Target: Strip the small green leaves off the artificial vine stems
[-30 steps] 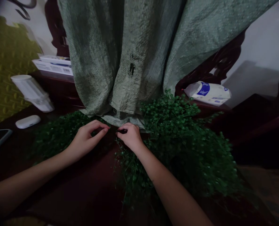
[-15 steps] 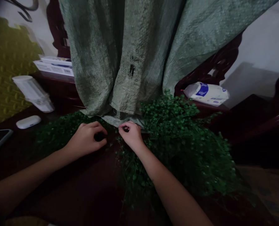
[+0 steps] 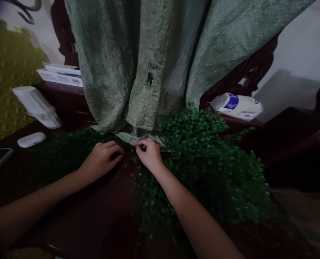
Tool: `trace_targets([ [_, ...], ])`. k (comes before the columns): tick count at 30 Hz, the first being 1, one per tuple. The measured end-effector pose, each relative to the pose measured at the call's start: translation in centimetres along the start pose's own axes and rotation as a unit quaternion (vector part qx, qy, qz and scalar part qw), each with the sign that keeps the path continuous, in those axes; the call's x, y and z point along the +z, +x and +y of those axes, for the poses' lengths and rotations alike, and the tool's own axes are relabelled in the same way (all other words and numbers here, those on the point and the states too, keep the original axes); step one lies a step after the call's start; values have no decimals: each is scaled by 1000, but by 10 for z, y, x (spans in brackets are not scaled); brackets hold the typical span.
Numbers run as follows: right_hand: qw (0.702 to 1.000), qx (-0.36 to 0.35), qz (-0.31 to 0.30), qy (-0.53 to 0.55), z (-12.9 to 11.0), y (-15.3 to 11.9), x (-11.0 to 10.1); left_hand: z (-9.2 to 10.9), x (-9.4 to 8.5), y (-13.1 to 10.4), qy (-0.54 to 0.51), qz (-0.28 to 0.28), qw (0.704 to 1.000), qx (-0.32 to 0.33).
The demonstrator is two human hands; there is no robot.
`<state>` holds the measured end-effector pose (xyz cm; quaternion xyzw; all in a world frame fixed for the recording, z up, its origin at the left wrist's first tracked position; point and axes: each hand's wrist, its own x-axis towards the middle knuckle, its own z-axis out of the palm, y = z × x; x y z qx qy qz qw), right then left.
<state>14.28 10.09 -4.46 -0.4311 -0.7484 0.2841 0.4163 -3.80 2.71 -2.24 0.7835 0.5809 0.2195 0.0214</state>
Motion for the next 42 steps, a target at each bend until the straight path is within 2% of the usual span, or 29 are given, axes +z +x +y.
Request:
trace_targets([
  [3,1000,-14,4,22,-5,-1,-1,1,-1,0,-37,46,998,-2],
  [7,995,-43,-50,69,-14,-4,-2,3,-3,-1,-98,134,985,39],
  [12,987,-68,-94,115,-17,-6,-2,5,-4,-3,-96,172,975,100],
  [19,981,-61,-112,144,-12,-4,-4,4,-3,-5,-82,173,976,99],
  [25,984,-39,-102,139,-10,-3,-3,5,-2,-3,-78,157,979,107],
  [33,999,-2,-21,50,0,0,-1,4,-2,-1,-45,102,993,49],
  [37,1000,-8,-26,-1,0,-1,0,2,2,-1,-41,71,996,46],
  [42,998,-24,-41,-39,-4,-1,0,2,4,-3,-28,60,997,48],
])
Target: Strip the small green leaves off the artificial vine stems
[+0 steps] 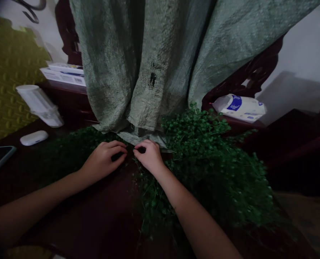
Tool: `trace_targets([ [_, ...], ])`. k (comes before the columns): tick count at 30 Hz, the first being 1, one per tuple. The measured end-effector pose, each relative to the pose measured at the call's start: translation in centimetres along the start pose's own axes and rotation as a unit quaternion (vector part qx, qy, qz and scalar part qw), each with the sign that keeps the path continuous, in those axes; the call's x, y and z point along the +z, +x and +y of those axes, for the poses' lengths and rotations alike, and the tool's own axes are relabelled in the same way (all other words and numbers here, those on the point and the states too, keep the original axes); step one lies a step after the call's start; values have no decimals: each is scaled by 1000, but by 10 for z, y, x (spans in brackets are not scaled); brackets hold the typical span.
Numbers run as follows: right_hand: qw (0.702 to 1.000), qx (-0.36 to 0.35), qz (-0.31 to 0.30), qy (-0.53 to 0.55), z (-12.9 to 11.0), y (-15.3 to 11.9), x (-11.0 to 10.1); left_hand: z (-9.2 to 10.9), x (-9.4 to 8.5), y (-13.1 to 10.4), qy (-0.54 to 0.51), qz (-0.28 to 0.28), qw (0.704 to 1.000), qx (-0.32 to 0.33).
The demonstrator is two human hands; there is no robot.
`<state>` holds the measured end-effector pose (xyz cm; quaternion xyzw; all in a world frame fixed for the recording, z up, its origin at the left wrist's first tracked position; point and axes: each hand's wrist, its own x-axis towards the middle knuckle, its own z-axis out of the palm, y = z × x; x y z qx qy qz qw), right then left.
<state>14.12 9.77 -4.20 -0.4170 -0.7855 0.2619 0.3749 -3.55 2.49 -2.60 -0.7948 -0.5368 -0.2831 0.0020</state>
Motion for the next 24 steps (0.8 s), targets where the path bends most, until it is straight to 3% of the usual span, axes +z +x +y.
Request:
trace_targets([
  [6,1000,7,7,-6,0,0,1,1,-2,1,9,-3,1000,-7],
  [14,997,34,61,-13,8,3,-1,0,-6,4,18,-1,1000,-24],
  [24,998,-3,-2,-67,7,1,1,-1,-2,2,30,-28,999,-26],
])
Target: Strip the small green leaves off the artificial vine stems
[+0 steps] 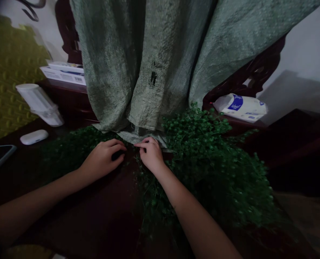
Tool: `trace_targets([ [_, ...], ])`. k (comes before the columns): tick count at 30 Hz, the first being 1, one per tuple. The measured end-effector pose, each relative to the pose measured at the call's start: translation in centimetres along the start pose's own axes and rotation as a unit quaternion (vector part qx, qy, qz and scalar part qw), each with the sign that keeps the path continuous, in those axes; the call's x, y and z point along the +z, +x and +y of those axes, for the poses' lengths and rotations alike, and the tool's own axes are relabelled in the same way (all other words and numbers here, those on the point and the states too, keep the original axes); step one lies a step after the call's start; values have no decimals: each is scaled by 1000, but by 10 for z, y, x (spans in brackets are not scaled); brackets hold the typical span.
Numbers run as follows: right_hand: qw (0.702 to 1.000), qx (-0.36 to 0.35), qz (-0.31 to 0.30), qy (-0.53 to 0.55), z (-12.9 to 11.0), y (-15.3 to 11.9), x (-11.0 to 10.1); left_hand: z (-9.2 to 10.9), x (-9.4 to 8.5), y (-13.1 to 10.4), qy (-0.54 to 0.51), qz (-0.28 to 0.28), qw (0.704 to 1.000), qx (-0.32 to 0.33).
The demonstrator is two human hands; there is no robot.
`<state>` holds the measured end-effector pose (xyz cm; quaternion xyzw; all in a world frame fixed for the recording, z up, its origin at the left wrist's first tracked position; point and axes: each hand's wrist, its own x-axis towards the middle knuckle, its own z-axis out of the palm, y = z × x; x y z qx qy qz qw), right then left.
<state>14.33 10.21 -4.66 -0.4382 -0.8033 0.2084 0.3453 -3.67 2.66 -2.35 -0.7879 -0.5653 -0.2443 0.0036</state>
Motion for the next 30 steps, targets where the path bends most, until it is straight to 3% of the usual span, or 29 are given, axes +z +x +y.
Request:
trace_targets([
  [11,1000,16,14,14,4,0,2,-2,1,-1,9,-10,1000,0],
  [21,982,84,122,121,5,1,-1,0,1,0,7,-11,1000,-4],
  [30,964,80,91,235,-1,1,1,0,0,-1,10,-10,1000,-2],
])
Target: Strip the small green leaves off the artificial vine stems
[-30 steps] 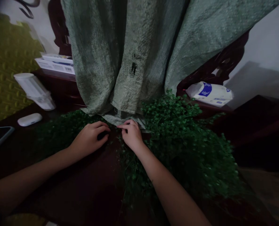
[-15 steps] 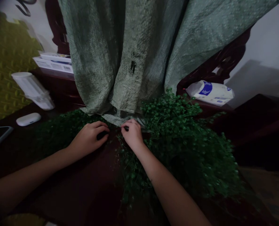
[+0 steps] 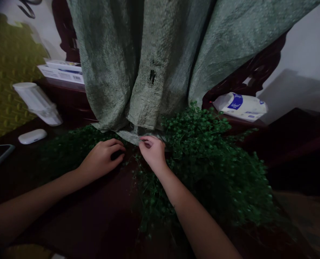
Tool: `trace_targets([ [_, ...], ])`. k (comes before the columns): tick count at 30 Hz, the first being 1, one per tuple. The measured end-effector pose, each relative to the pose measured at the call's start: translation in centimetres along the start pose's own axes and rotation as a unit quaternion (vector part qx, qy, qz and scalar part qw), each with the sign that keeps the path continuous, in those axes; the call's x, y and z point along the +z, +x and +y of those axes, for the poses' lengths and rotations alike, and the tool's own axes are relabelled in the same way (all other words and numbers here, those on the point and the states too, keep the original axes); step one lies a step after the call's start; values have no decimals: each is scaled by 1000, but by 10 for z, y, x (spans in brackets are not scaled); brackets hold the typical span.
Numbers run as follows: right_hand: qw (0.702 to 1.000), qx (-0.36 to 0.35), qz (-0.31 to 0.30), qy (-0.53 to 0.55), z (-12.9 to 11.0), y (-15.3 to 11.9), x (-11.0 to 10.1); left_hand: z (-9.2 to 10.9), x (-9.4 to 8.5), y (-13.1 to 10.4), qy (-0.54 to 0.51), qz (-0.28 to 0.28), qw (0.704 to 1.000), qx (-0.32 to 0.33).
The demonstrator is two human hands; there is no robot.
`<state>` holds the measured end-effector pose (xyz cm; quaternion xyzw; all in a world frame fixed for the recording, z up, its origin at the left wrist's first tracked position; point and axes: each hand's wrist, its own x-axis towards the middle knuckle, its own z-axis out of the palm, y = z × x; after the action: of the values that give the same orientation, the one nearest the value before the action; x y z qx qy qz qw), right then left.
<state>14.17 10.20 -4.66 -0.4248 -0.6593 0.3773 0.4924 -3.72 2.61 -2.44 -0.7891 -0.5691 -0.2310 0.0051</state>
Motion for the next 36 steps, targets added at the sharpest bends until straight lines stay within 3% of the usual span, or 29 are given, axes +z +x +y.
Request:
trace_targets([
  [7,999,21,-35,11,3,2,-1,0,1,0,-1,11,1000,9],
  [16,993,11,-121,-5,-10,-3,2,1,1,-1,-1,-7,1000,-1],
  [22,990,9,-140,-12,-7,-5,3,1,2,0,0,-10,1000,-2],
  [27,994,-4,-105,-36,-1,-2,4,1,1,-1,1,-15,1000,0],
  [36,992,-34,26,-117,2,4,-6,2,1,0,-1,-19,1000,-6],
])
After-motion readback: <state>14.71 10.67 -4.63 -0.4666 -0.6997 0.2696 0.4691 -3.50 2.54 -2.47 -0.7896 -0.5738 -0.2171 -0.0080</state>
